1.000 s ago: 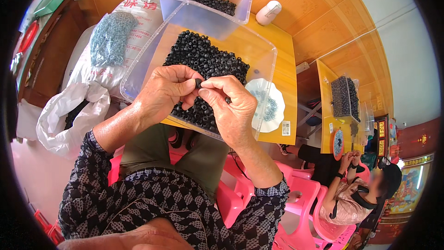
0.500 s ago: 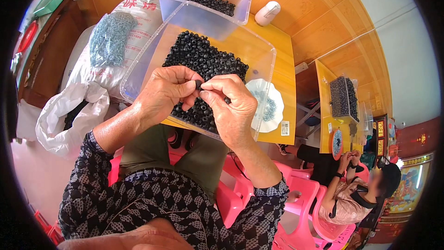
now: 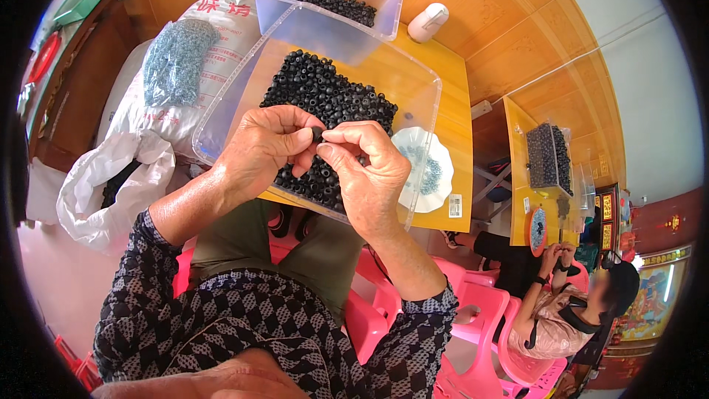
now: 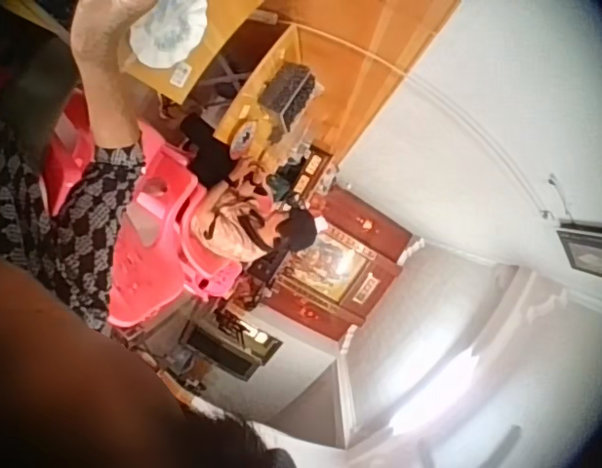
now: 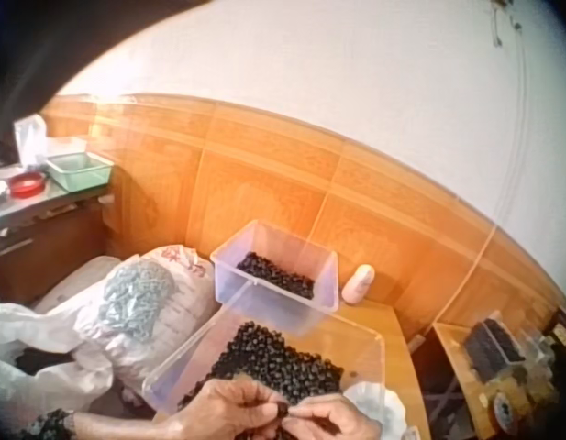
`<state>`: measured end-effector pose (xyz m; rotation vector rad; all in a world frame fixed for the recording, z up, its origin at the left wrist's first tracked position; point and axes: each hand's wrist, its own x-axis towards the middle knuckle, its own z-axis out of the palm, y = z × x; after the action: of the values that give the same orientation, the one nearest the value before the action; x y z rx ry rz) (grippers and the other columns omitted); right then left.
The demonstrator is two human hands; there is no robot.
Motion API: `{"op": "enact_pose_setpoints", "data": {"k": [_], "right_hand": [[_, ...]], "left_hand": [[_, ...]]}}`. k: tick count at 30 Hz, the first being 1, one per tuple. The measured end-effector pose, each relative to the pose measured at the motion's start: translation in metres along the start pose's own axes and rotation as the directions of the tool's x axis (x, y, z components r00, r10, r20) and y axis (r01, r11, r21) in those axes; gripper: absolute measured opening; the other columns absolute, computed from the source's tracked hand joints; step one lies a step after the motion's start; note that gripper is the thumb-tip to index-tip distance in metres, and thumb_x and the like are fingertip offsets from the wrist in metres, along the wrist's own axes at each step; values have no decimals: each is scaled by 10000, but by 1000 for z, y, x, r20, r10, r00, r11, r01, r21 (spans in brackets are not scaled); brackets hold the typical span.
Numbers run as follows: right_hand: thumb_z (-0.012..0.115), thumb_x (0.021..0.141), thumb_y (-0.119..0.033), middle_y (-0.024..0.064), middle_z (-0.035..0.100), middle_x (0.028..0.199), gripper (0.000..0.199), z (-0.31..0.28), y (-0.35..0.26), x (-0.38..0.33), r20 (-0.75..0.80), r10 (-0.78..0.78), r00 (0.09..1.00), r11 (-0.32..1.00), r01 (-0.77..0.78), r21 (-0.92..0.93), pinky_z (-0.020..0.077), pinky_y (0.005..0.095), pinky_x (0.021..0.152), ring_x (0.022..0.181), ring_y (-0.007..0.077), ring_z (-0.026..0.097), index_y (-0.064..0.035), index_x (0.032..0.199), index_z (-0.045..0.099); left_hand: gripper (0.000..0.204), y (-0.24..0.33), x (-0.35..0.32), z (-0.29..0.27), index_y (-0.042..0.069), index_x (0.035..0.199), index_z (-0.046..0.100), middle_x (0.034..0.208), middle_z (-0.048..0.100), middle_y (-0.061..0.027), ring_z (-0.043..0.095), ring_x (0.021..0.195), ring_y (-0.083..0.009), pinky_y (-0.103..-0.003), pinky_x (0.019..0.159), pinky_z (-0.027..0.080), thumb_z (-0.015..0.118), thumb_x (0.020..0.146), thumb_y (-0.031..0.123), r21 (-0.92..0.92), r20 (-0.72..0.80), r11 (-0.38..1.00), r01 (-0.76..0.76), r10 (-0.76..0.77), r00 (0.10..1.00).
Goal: Manually inspecting small black circular components and sorting them between bins and a dish.
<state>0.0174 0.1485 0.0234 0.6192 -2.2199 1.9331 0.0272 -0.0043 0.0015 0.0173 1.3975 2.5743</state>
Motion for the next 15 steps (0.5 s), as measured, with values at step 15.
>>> {"op": "enact_pose_setpoints", "data": {"k": [15], "right_hand": [[706, 611, 118, 38, 586, 719, 190, -16, 4, 21, 229, 271, 935, 926, -318, 203, 489, 222, 624, 660, 103, 559, -14, 719, 624]], "left_hand": [[118, 2, -2, 2, -45, 898, 571, 700, 555, -66, 514, 574, -119, -248, 498, 416, 510, 873, 52, 75, 3, 997, 11, -12, 1000]]}}
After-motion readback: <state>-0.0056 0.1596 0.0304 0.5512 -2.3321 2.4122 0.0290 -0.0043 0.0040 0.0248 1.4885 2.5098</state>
